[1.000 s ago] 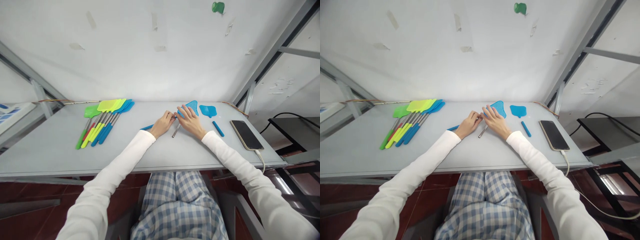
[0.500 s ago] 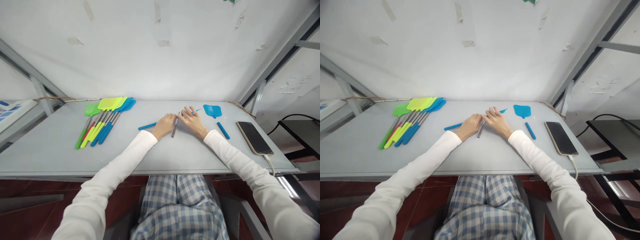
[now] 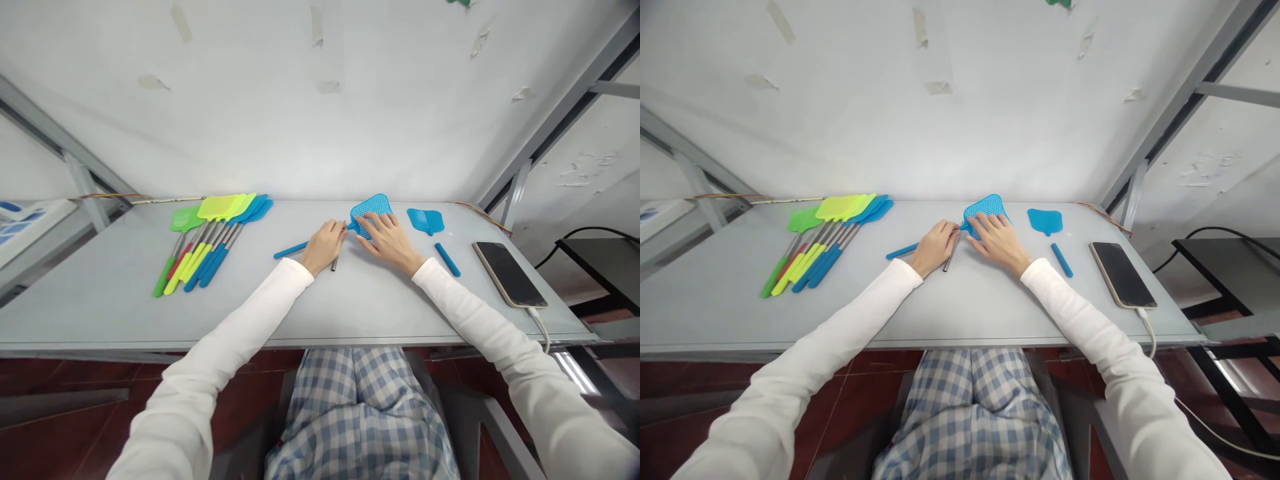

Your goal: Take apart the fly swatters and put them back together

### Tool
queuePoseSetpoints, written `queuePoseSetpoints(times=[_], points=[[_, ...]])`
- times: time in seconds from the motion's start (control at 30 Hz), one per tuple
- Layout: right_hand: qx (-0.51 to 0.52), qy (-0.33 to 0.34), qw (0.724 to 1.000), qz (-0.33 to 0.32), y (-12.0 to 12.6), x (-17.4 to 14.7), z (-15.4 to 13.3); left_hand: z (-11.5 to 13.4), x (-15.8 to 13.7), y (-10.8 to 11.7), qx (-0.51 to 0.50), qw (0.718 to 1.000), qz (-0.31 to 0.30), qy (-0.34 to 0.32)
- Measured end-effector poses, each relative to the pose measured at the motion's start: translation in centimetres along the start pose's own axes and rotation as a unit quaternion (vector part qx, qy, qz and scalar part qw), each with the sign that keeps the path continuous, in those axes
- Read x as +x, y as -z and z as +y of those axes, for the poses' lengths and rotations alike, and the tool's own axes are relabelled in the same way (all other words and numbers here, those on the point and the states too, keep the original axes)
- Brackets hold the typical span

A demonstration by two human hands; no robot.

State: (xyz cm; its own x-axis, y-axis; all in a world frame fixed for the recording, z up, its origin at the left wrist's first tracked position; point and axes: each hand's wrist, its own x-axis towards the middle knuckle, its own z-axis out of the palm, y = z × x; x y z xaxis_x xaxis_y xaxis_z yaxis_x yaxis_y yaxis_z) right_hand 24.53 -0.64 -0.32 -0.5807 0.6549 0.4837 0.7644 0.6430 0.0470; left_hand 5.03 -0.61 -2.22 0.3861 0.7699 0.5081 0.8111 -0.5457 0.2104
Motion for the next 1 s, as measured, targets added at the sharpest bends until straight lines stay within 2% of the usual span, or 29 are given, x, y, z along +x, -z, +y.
queuePoseSetpoints(times=[0.1,0.2,0.43,0.6,0.8,1.0], points=[[-0.005,0.002,1.0,0.019,0.4,-0.4,0.0,-0.2,-0.1,0.3,0.024,1.0,-0.007,-0.016],[-0.026,0.009,0.999,0.042,0.5,-0.5,0.0,0.2,-0.1,0.2,0.049,0.998,-0.04,-0.028],[-0.116,0.04,0.99,0.064,0.2,-0.2,-0.5,1.3,0.1,0.2,0.067,0.993,-0.096,0.005],[-0.183,0.052,0.979,0.076,-0.6,-0.1,-0.6,1.7,0.3,0.3,0.037,0.993,-0.109,0.023],[-0.135,0.036,0.989,0.044,-1.2,-0.1,-0.5,1.7,0.4,0.2,-0.004,0.996,-0.081,0.035],[-0.038,0.092,0.995,0.014,0.0,-0.9,-0.5,1.0,0.0,0.4,0.038,0.997,-0.069,0.0]])
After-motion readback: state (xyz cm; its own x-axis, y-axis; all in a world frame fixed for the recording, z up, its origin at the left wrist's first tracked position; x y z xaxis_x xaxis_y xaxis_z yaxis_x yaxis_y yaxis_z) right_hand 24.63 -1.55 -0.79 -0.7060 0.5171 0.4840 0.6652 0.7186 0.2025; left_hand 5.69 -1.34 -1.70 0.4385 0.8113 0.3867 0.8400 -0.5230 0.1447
